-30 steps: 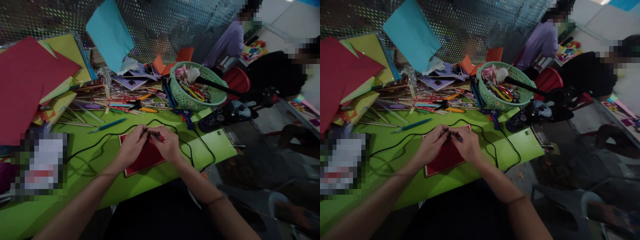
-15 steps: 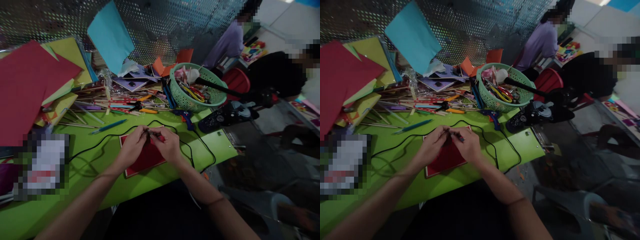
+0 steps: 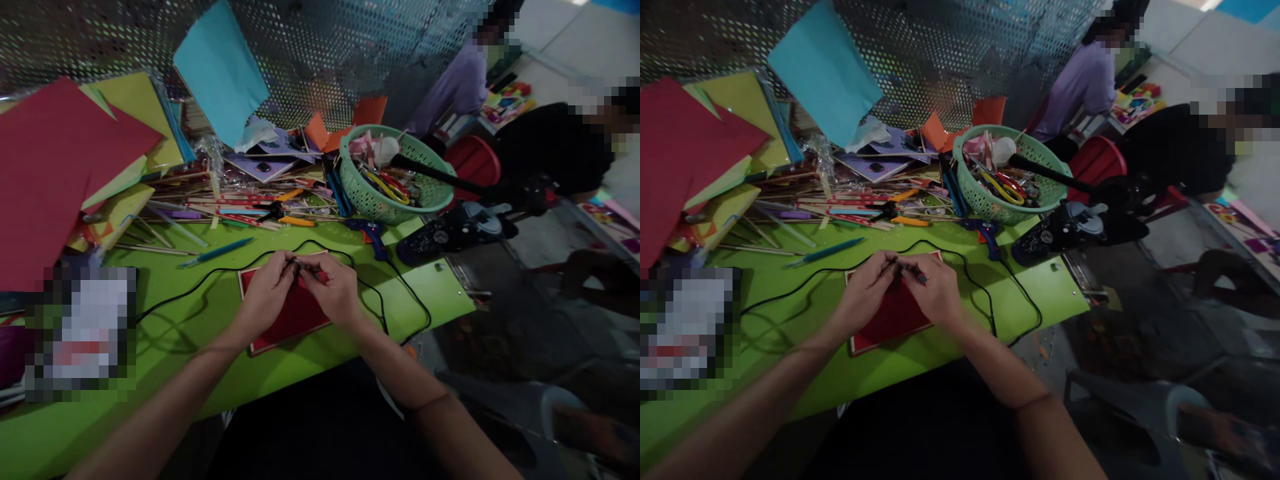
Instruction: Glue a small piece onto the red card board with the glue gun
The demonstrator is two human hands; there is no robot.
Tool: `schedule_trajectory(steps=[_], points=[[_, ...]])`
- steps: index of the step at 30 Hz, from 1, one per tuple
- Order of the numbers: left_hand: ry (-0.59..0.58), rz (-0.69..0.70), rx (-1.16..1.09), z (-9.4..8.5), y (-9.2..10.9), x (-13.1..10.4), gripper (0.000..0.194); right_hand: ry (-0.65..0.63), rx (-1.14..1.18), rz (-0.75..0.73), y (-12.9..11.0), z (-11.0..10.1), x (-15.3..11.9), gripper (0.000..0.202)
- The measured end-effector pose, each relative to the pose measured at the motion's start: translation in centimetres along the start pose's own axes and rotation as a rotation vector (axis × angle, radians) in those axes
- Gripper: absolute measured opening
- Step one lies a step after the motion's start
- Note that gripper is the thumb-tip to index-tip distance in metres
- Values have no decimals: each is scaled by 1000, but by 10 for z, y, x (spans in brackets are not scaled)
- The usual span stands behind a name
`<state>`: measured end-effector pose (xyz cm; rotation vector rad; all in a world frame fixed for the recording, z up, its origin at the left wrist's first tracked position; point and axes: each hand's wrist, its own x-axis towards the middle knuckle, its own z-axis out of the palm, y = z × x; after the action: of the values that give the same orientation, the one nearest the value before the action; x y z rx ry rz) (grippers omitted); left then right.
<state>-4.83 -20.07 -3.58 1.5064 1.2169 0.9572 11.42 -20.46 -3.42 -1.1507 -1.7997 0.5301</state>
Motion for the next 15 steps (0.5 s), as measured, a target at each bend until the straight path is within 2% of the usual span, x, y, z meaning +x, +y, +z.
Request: schedule_trajectory(steps=[15], points=[[-9,9,-2,1,-2,-1,17,32,90,51,-1,2,0,21]])
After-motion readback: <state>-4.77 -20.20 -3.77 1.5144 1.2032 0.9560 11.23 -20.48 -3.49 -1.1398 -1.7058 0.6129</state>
